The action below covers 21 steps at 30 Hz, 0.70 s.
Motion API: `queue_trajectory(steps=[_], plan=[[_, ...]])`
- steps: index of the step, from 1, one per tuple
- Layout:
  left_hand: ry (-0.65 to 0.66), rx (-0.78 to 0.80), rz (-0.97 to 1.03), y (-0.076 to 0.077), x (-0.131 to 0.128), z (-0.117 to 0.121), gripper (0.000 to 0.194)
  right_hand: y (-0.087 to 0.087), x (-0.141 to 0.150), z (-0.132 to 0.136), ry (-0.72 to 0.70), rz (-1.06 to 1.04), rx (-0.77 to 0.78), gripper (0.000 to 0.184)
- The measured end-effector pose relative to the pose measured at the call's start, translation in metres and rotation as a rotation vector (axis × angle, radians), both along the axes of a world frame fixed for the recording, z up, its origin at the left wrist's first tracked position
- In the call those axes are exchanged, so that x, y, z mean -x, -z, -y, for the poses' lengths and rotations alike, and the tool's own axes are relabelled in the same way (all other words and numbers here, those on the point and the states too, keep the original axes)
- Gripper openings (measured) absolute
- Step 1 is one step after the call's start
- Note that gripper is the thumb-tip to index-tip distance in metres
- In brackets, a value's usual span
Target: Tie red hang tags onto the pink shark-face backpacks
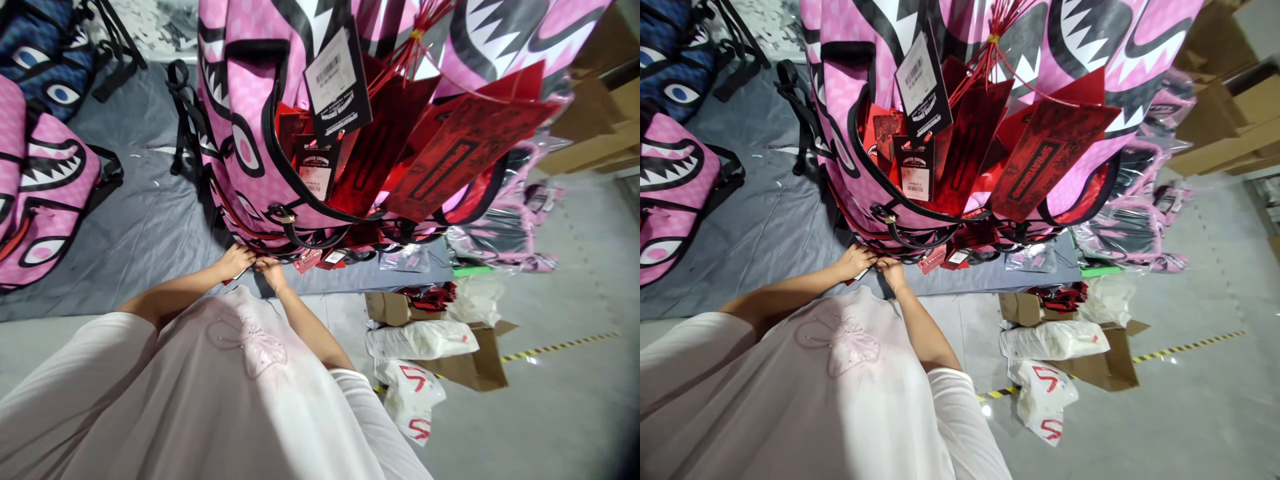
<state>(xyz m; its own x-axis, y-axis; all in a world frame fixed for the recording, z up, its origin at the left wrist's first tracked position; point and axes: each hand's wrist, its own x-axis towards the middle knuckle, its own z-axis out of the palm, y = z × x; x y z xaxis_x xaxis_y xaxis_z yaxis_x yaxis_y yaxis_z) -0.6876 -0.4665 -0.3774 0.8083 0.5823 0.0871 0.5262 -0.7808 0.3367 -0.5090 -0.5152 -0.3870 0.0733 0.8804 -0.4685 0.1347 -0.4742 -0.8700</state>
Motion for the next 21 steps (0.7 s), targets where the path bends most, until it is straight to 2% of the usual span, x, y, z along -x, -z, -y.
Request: queue_trajectory(steps=[7, 12, 16, 21], plan=[[0.005, -0.053, -0.021, 0.0011, 0.0024, -0.0033, 0.022, -0.0049, 0.0, -0.0006, -0.017, -0.013, 0.018, 0.007], [-0.093, -0.031, 0.031, -0.0016, 0.0061, -0.0037, 0.022, -0.0066, 0.0032, -0.0019, 0.01, -0.026, 0.014, 0.007], [-0.034, -0.025, -0.003, -0.0015, 0.0009, -0.0007, 0.025, -0.0059, 0.0031, -0.0031, 0.019, -0.012, 0.003, 0.01], [-0.139, 0.03, -0.005, 0.005, 0.0064, -0.0051, 0.025, -0.0086, 0.0047, -0.0064, 0.063, -0.007, 0.032, 0.007]])
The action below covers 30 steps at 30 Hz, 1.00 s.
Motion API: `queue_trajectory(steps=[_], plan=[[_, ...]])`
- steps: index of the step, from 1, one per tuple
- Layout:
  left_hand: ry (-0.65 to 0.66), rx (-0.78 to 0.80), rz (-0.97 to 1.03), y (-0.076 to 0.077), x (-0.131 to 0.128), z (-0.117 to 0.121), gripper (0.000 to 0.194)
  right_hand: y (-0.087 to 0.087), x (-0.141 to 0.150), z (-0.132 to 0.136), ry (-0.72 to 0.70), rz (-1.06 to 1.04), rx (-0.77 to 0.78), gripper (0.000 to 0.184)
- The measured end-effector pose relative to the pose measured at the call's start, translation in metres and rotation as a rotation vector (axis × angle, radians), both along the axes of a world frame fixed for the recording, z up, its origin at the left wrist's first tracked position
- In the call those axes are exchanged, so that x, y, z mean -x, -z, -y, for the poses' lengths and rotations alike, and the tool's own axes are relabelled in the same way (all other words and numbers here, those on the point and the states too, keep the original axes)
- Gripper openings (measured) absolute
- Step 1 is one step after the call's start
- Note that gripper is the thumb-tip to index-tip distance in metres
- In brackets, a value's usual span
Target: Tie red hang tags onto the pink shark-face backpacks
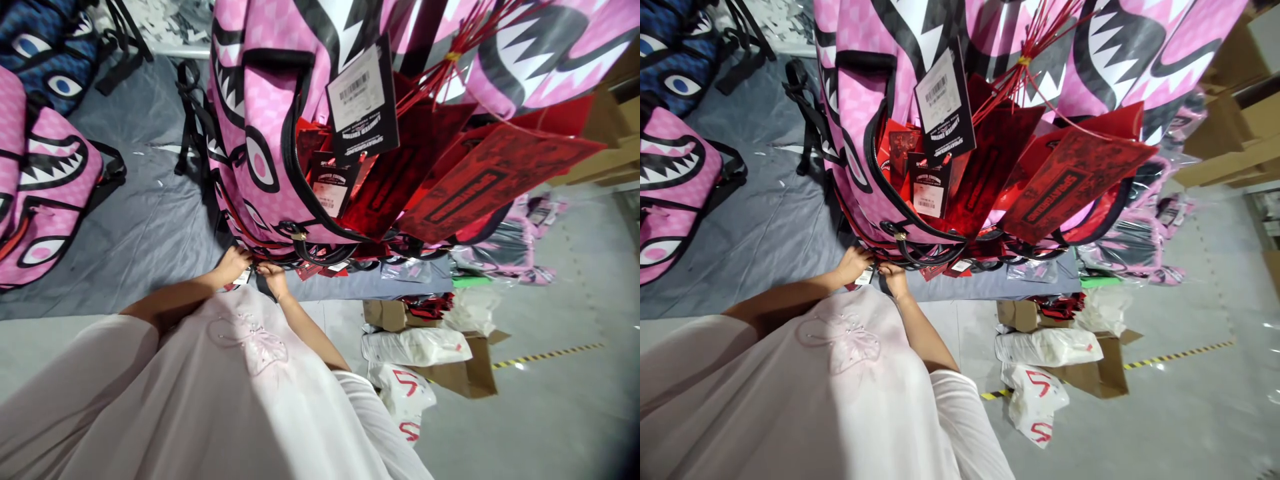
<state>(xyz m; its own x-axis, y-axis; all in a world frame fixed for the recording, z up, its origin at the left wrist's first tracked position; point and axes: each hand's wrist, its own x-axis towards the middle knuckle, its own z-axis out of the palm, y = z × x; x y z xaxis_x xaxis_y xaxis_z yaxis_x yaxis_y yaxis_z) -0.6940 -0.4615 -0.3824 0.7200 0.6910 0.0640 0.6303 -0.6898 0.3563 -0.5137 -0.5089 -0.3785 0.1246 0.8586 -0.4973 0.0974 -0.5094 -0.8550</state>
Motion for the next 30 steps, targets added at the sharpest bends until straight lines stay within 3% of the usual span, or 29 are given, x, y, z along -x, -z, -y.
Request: queue_trajectory(steps=[7, 12, 15, 18, 24, 30], plan=[[0.01, 0.002, 0.125, 0.002, 0.013, -0.001, 0.03, -0.013, 0.003, -0.007, 0.053, -0.093, 0.056, 0.01], [0.102, 0.281, 0.229, -0.005, 0.006, 0.003, 0.029, -0.016, -0.004, -0.011, 0.021, -0.131, 0.068, 0.014], [-0.022, 0.519, 0.266, -0.008, -0.003, 0.003, 0.027, -0.018, -0.009, -0.012, 0.008, -0.149, 0.073, 0.015], [-0.195, 0.651, 0.239, -0.006, -0.007, -0.001, 0.026, -0.02, -0.011, -0.013, 0.008, -0.171, 0.091, 0.015], [-0.254, 0.674, 0.206, 0.001, -0.003, -0.006, 0.028, -0.026, -0.006, -0.015, 0.043, -0.213, 0.139, 0.017], [-0.211, 0.625, 0.092, -0.012, -0.009, -0.009, 0.026, -0.025, -0.008, -0.016, 0.01, -0.253, 0.159, 0.014]])
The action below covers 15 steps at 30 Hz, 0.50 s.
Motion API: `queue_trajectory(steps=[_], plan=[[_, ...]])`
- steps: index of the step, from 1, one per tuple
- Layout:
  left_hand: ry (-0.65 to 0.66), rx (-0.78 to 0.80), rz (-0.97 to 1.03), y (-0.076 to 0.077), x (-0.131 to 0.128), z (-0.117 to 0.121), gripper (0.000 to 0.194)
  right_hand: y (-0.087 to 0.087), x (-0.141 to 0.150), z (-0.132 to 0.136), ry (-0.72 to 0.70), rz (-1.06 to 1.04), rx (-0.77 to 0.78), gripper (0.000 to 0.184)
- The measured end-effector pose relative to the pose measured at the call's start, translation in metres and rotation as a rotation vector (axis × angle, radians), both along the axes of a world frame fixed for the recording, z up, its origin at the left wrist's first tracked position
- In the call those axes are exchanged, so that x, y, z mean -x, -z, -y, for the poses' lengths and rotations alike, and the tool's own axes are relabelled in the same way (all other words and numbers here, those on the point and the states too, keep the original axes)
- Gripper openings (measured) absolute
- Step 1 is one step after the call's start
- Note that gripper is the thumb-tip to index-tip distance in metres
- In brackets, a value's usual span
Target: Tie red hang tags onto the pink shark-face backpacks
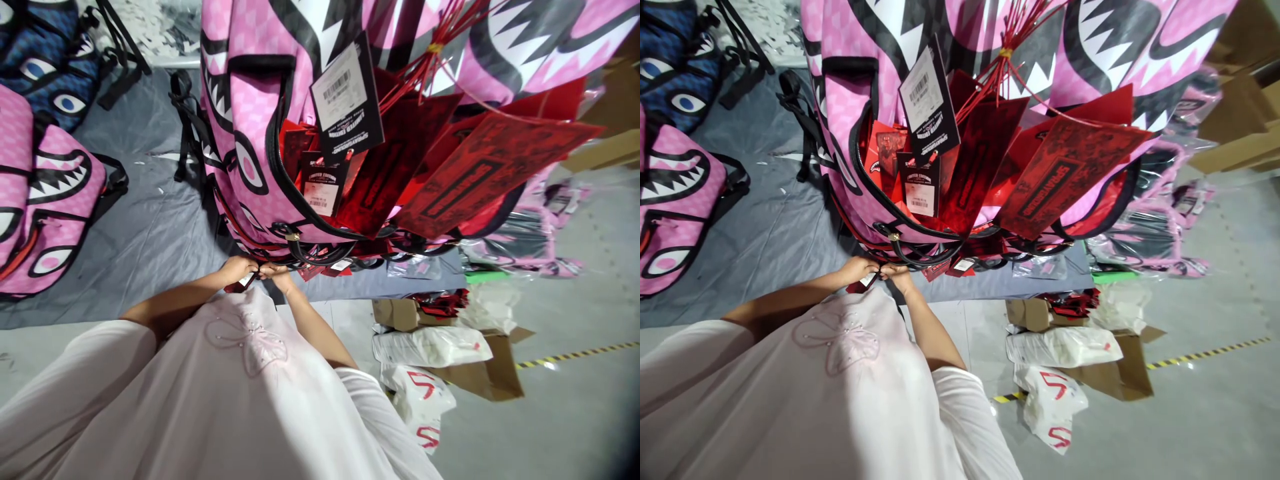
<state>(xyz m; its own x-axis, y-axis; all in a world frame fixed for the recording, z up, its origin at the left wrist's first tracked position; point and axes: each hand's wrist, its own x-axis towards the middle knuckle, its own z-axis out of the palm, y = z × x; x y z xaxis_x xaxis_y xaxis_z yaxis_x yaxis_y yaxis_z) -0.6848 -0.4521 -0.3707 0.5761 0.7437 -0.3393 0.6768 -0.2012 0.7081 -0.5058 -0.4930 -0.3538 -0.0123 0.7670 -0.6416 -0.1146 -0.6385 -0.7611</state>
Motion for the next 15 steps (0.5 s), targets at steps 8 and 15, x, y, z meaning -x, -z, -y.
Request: queue_trajectory(steps=[8, 15], plan=[[0.073, -0.047, -0.047, -0.002, -0.007, -0.004, 0.025, 0.014, -0.013, 0.001, -0.055, -0.052, 0.0, 0.013], [0.056, -0.063, -0.058, 0.0, -0.006, -0.006, 0.028, 0.026, -0.009, 0.001, -0.047, -0.067, -0.051, 0.021]])
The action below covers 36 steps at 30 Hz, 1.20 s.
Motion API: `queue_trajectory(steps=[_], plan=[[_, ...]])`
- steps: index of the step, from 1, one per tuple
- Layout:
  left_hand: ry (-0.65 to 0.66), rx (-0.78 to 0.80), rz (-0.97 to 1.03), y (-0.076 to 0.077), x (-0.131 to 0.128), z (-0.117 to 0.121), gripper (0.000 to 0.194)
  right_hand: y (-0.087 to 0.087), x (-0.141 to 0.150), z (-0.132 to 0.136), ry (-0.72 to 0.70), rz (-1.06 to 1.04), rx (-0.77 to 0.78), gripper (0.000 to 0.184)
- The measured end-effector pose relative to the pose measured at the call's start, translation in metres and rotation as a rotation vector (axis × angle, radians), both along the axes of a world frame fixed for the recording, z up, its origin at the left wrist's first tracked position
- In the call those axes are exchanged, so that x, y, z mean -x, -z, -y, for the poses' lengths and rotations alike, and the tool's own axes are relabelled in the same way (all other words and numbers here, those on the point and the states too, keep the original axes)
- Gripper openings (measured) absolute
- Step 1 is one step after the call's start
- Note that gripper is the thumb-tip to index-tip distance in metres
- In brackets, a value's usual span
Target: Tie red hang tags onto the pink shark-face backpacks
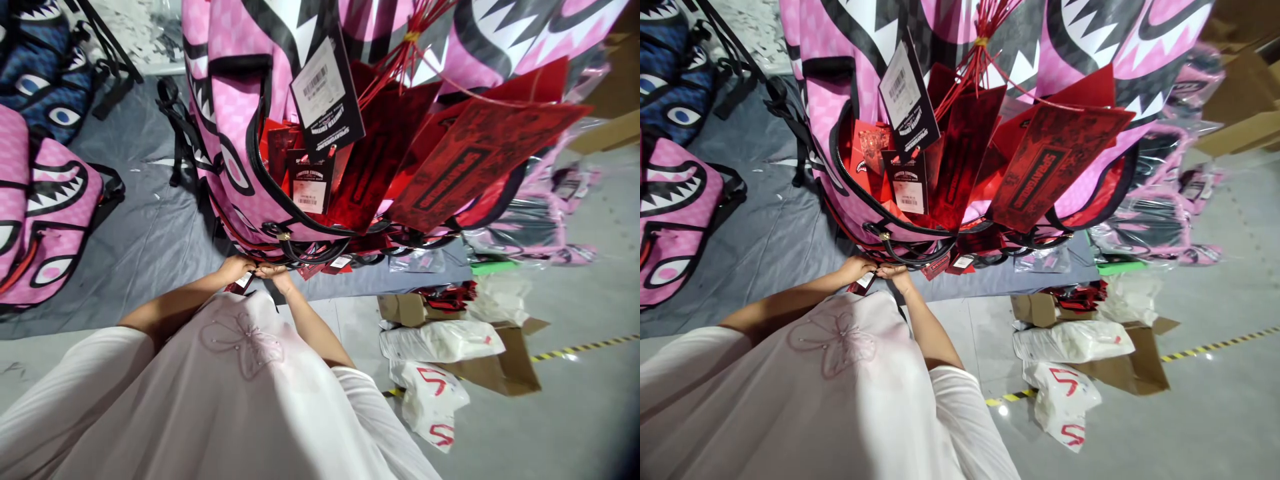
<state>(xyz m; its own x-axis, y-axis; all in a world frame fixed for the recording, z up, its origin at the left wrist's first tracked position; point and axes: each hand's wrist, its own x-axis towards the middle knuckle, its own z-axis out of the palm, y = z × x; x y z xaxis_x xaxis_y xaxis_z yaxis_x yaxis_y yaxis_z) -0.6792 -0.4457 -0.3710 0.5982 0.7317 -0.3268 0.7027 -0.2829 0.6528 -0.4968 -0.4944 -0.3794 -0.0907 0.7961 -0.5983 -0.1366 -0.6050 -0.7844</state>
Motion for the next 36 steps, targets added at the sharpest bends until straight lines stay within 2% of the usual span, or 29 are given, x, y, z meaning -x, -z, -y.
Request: queue_trajectory(steps=[5, 15, 25, 36], plan=[[0.028, 0.002, -0.055, -0.004, 0.001, -0.001, 0.028, 0.007, 0.008, 0.0, 0.024, 0.074, -0.068, 0.022], [0.041, 0.007, -0.206, -0.023, -0.009, 0.0, 0.032, 0.011, 0.017, 0.007, -0.003, 0.384, -0.194, 0.018], [0.008, 0.022, -0.27, -0.017, -0.011, 0.002, 0.033, 0.018, 0.019, 0.006, -0.054, 0.51, -0.252, 0.023], [-0.035, 0.035, -0.344, -0.01, -0.023, 0.004, 0.028, 0.009, 0.014, 0.007, -0.159, 0.623, -0.327, 0.021]])
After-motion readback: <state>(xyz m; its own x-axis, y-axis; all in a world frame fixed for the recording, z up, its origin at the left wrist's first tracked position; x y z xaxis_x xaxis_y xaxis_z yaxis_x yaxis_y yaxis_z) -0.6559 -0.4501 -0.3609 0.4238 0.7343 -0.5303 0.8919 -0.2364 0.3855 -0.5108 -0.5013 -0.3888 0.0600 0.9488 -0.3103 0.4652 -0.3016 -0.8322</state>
